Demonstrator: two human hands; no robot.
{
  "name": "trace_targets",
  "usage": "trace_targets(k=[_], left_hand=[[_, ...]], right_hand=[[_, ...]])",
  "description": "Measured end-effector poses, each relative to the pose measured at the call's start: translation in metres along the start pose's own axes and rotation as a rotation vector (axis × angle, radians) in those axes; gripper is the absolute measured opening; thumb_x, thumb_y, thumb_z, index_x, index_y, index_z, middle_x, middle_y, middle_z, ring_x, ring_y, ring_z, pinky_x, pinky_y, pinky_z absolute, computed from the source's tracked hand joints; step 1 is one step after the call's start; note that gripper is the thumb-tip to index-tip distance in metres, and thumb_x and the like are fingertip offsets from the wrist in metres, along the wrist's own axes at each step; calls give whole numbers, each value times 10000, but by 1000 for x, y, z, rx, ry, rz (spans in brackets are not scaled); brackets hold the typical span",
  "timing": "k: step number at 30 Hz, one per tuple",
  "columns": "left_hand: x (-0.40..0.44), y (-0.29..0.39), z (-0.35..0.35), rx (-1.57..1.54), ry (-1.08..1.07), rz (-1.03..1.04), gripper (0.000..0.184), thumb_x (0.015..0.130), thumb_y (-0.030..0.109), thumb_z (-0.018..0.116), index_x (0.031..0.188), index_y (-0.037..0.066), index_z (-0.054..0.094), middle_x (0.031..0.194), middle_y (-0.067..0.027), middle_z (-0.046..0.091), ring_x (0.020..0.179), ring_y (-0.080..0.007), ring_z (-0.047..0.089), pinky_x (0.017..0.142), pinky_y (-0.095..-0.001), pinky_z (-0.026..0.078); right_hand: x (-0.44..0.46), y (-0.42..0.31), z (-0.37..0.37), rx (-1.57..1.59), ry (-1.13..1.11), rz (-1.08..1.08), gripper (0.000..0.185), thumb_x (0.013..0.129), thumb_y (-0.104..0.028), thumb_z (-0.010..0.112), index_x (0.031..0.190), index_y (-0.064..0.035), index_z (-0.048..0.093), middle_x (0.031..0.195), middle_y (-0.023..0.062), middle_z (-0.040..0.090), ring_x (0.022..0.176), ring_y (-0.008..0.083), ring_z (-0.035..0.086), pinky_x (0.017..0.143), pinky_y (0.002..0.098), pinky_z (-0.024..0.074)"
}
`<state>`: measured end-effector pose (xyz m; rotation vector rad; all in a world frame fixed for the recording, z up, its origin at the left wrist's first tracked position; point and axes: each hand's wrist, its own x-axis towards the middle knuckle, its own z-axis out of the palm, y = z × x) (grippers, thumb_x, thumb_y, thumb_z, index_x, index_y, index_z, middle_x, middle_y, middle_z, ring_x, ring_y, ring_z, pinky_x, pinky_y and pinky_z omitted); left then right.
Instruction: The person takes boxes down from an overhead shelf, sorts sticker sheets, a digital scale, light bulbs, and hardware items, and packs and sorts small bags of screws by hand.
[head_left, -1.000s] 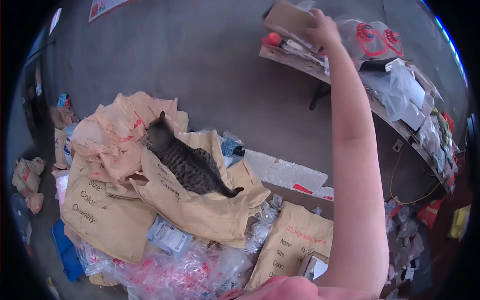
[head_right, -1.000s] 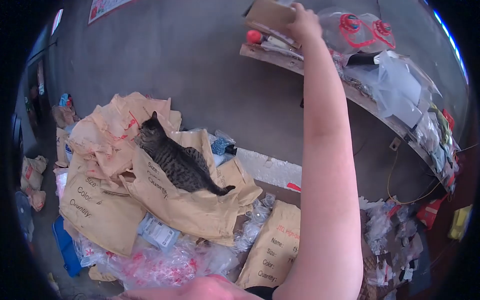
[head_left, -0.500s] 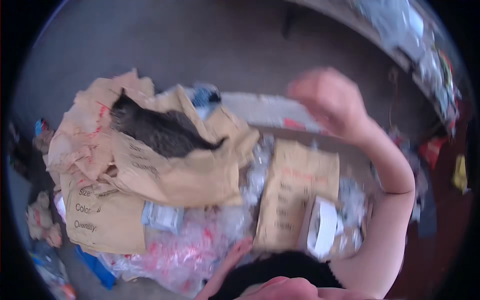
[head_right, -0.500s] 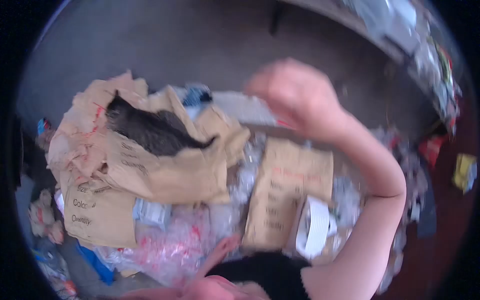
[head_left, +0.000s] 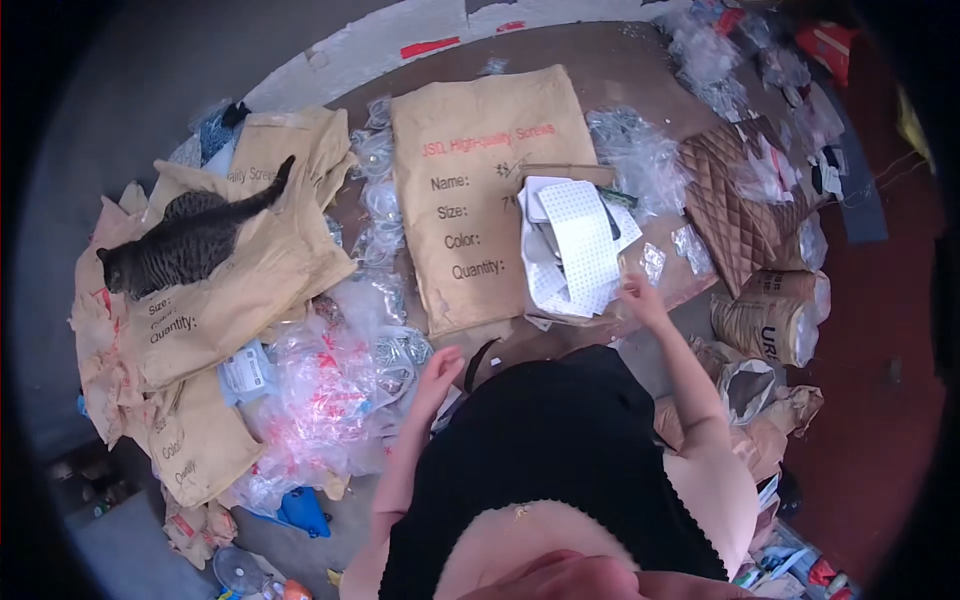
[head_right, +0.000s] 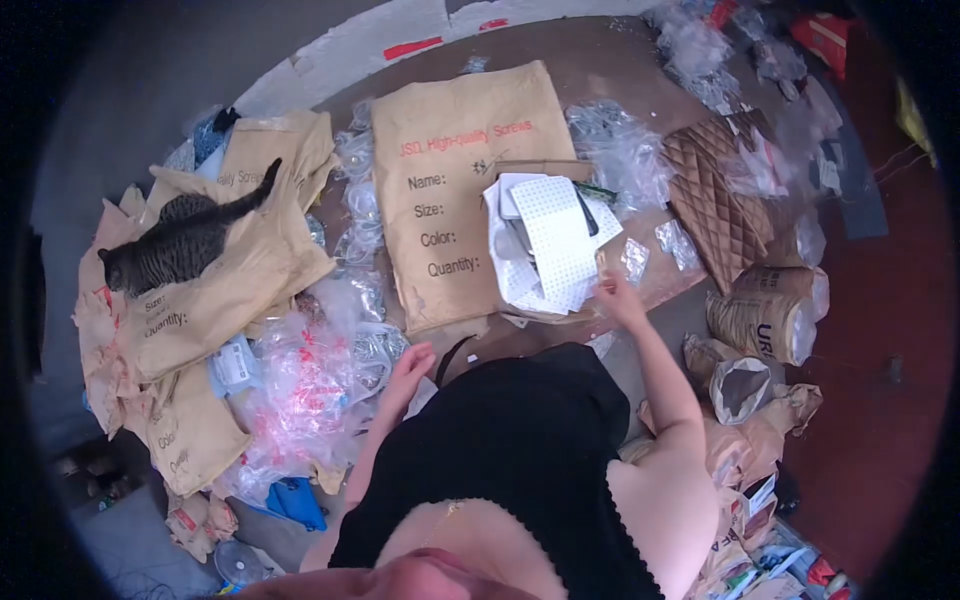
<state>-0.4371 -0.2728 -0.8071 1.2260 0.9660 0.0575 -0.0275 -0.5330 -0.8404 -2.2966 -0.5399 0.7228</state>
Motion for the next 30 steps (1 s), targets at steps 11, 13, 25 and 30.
trace_targets(k=[11, 13, 25, 30], left_hand=[[134, 67, 133, 203, -81, 99, 692, 841, 204, 622, 1433, -4, 329, 1303, -217, 534, 1193, -293, 535, 987, -402, 445], [139, 70, 138, 305, -98, 113, 758, 706, 24, 500, 1441, 0, 320, 1217, -198, 584, 1076, -287, 595, 908, -375, 495], [110, 61, 103, -294, -195, -149, 692, 774, -69, 497, 1421, 62, 290, 1280, -167, 523, 1047, -326, 616, 831, -480, 584], [103, 46, 100, -373, -234, -84, 686, 790, -80, 473, 1428, 64, 266, 1281, -196, 529, 1052, -370, 626, 846, -521, 578]], right_hand=[[67, 44, 32, 434, -112, 158, 316, 907, -237, 619, 1104, 7, 577, 947, 62, 641, 862, 156, 609, 759, 285, 492], [77, 41, 33, 427, -177, 148, 295, 901, -231, 613, 1082, 1, 592, 914, 47, 636, 825, 147, 595, 728, 285, 480], [22, -42, 41, 16, 356, -281, 775, 808, -228, 705, 1433, 9, 313, 1438, 258, 357, 1358, 373, 335, 1119, 410, 281], [2, -74, 35, 930, -45, 73, 725, 859, -70, 635, 1476, -1, 261, 1456, 166, 397, 1325, 248, 408, 1078, 346, 339]])
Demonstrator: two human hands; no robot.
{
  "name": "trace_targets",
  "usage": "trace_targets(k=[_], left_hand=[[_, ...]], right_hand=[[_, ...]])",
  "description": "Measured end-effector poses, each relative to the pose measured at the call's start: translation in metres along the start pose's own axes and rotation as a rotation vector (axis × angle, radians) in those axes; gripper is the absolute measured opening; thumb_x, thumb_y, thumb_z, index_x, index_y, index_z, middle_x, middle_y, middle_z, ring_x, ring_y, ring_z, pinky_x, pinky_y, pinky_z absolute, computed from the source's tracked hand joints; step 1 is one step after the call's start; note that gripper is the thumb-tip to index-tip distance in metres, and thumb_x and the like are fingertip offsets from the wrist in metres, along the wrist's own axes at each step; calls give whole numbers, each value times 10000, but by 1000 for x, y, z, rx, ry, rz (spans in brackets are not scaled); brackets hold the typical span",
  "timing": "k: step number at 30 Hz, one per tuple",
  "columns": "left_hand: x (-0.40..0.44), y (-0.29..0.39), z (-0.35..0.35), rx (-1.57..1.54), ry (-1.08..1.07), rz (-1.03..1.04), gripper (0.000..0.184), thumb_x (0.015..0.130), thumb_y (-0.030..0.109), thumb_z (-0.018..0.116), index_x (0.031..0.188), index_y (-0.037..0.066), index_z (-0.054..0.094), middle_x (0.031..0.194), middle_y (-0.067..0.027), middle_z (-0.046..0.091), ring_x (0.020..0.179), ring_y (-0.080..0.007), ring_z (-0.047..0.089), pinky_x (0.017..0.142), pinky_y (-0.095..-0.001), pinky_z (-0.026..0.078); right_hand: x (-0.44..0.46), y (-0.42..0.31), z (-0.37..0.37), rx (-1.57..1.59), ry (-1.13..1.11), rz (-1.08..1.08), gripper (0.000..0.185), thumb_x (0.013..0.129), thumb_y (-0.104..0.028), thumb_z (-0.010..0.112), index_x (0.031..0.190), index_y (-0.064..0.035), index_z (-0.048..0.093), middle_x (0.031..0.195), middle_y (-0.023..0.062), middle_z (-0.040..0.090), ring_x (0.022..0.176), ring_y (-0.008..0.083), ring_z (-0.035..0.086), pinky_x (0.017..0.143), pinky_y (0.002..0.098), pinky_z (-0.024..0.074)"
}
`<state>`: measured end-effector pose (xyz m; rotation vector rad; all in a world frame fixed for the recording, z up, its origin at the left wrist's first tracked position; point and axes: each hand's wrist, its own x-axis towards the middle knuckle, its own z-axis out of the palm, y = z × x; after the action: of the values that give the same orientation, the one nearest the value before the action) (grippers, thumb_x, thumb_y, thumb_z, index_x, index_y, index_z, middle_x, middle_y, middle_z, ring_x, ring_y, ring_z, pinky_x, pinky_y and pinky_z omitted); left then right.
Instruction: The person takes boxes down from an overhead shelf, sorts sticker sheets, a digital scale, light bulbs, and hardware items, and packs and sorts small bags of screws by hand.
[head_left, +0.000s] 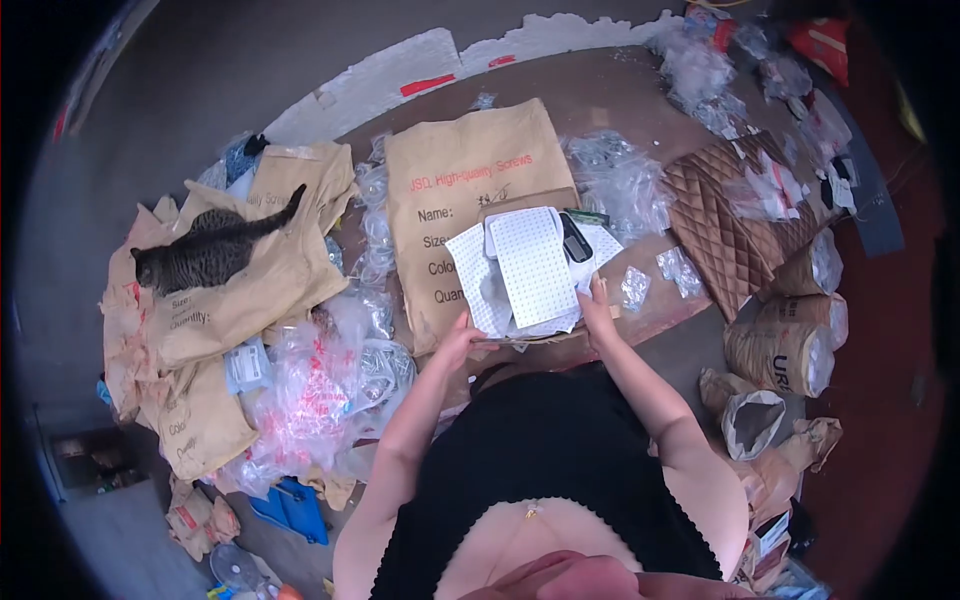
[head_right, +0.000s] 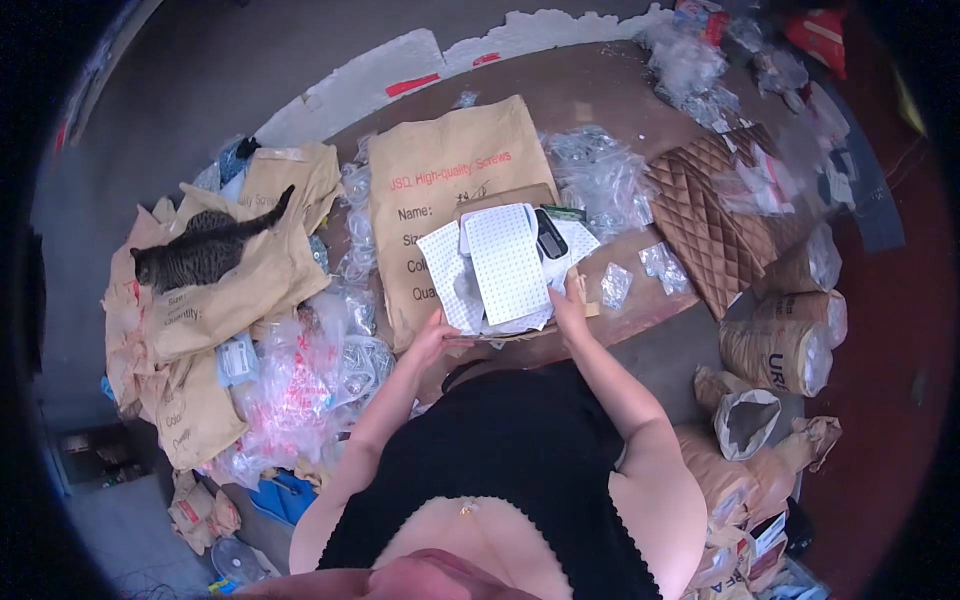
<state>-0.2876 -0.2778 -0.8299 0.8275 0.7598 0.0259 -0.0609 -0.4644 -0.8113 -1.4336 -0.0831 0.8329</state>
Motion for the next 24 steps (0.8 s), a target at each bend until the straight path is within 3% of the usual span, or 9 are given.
trace_targets(k=[3, 5, 7, 9, 12, 15, 18, 21, 24], left_hand=[[-6, 8, -1, 24, -19, -2, 686, 788, -74, 482, 1427, 56, 271, 1282, -195, 526, 1039, -370, 629, 826, -523, 587], [-15, 15, -1, 27, 7, -45, 704, 784, -78, 498, 1437, 77, 288, 1281, -133, 534, 1080, -279, 605, 884, -439, 556], [-21, 10, -8, 67, 48, 47, 713, 770, -63, 523, 1437, 78, 312, 1290, -112, 537, 1113, -249, 586, 916, -400, 521], [-38, 25, -10, 75, 121, 112, 751, 732, -2, 598, 1440, 74, 360, 1319, -64, 537, 1191, -173, 526, 988, -302, 417], [-68, 54, -12, 106, 177, 234, 784, 730, 36, 623, 1456, 50, 327, 1333, -66, 527, 1194, -180, 521, 1005, -302, 408], [-102, 88, -13, 48, 117, 305, 805, 769, 91, 631, 1484, 40, 265, 1400, -77, 465, 1271, -198, 456, 1079, -325, 335], [-140, 119, -2, -289, -7, 358, 828, 846, 222, 598, 1531, 118, 144, 1520, -60, 317, 1373, -230, 360, 1134, -365, 279], [-155, 138, -22, -423, -182, 533, 836, 863, 286, 609, 1535, 146, 133, 1546, -63, 276, 1380, -267, 356, 1135, -424, 293], [-218, 186, -15, -243, -376, 906, 888, 851, 450, 642, 1530, 151, 155, 1544, -82, 284, 1390, -304, 342, 1094, -530, 335]], right_hand=[[3, 4, 0, -81, -41, 19, 756, 840, 20, 599, 1500, -30, 234, 1472, 134, 377, 1339, 216, 390, 1084, 330, 332], [0, 8, -3, -197, -68, -46, 754, 844, 37, 581, 1506, -40, 228, 1481, 135, 363, 1350, 221, 377, 1094, 327, 321], [-22, -19, 19, -448, -94, -348, 726, 842, 35, 580, 1492, -23, 262, 1487, 163, 369, 1380, 234, 346, 1121, 329, 283], [-32, -36, 36, -380, -166, -358, 719, 850, 40, 566, 1494, -17, 254, 1498, 164, 350, 1390, 232, 329, 1128, 332, 268], [-45, -73, 65, -239, -287, -377, 723, 858, 43, 559, 1500, -7, 231, 1510, 158, 322, 1392, 227, 316, 1130, 334, 263], [-42, -108, 95, -92, -403, -415, 764, 835, 40, 588, 1502, 13, 215, 1493, 161, 345, 1358, 232, 370, 1113, 337, 299], [-51, -173, 140, -96, -530, -487, 778, 776, 65, 574, 1484, 37, 254, 1498, 153, 351, 1376, 226, 348, 1124, 345, 276], [-64, -230, 181, -19, -694, -523, 793, 741, 78, 577, 1474, 46, 277, 1470, 153, 397, 1343, 222, 401, 1106, 333, 309], [-89, -296, 232, -34, -792, -583, 799, 718, 85, 584, 1464, 50, 298, 1444, 151, 432, 1306, 218, 449, 1071, 315, 357]])
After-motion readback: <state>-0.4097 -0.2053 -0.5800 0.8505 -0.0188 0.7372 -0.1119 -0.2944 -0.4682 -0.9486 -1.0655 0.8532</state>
